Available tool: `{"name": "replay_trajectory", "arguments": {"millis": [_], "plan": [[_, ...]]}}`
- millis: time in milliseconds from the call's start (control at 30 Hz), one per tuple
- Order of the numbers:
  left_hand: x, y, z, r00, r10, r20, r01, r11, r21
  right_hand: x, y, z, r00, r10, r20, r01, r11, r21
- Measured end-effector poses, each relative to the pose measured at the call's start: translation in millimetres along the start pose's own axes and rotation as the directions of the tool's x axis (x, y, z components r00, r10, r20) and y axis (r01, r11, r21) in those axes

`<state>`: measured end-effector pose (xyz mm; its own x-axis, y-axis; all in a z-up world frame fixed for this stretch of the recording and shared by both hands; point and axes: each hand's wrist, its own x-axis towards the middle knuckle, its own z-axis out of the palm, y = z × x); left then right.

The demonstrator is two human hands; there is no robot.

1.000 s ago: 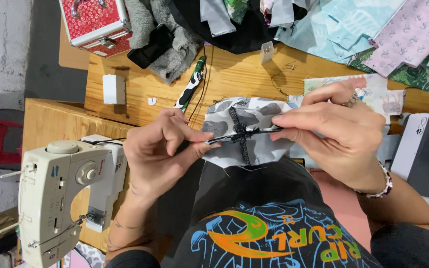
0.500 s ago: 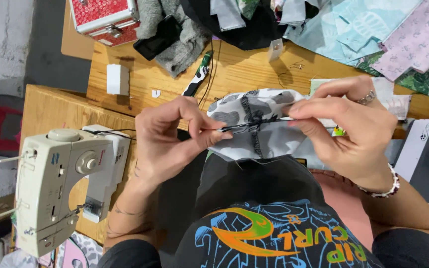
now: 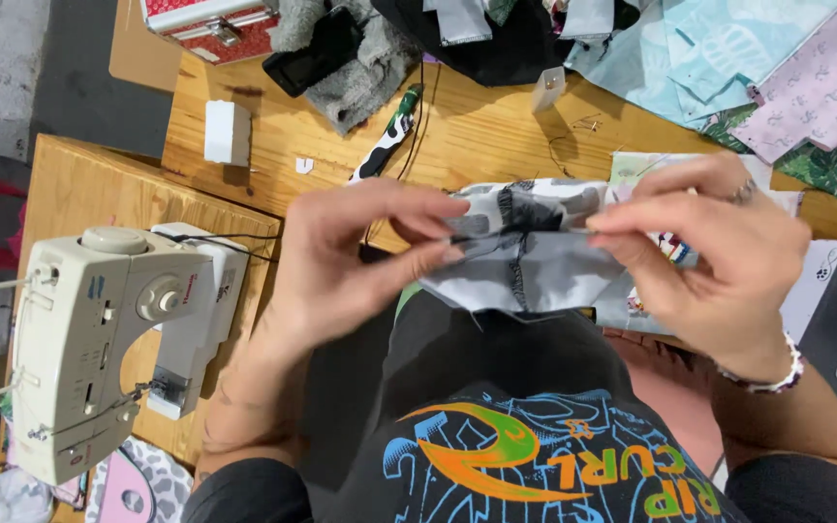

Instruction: Trimming excess fabric from a sewn piece using scissors

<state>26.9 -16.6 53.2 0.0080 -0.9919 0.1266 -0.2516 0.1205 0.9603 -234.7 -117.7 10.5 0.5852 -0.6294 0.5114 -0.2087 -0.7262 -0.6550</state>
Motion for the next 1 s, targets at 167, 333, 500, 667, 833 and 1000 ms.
{"name": "replay_trajectory", "arguments": {"millis": [167, 333, 500, 667, 833, 1000], "plan": [[-13.8, 13.7, 6.4, 0.933, 0.361, 0.007, -0.323, 0.825, 0.463, -0.8, 0.3, 1.4, 0.975, -0.213, -0.056, 0.207, 0.973, -0.101], [-16.4, 22.5, 1.3, 0.751, 0.609, 0.253, -0.628, 0.542, 0.559, -19.9, 8.4, -7.8, 0.874, -0.485, -0.021, 0.473, 0.861, -0.185], [-30.4, 23.5, 1.6, 0.644, 0.677, 0.356, -0.752, 0.476, 0.456, -65.5, 25.8, -11.0, 0.736, -0.677, 0.015, 0.649, 0.699, -0.3], [-29.3, 32.6, -2.0, 0.658, 0.659, 0.365, -0.748, 0.516, 0.417, -34.9, 3.8, -11.3, 0.659, -0.751, 0.034, 0.749, 0.653, -0.111], [-26.5, 19.8, 1.6, 0.713, 0.629, 0.309, -0.698, 0.594, 0.401, -14.2, -25.2, -29.0, 0.799, -0.556, 0.231, 0.563, 0.826, 0.041], [-24.7, 17.5, 10.6, 0.863, 0.496, 0.095, -0.498, 0.806, 0.319, -10.4, -25.2, -18.6, 0.942, -0.294, 0.161, 0.28, 0.955, 0.103]]}}
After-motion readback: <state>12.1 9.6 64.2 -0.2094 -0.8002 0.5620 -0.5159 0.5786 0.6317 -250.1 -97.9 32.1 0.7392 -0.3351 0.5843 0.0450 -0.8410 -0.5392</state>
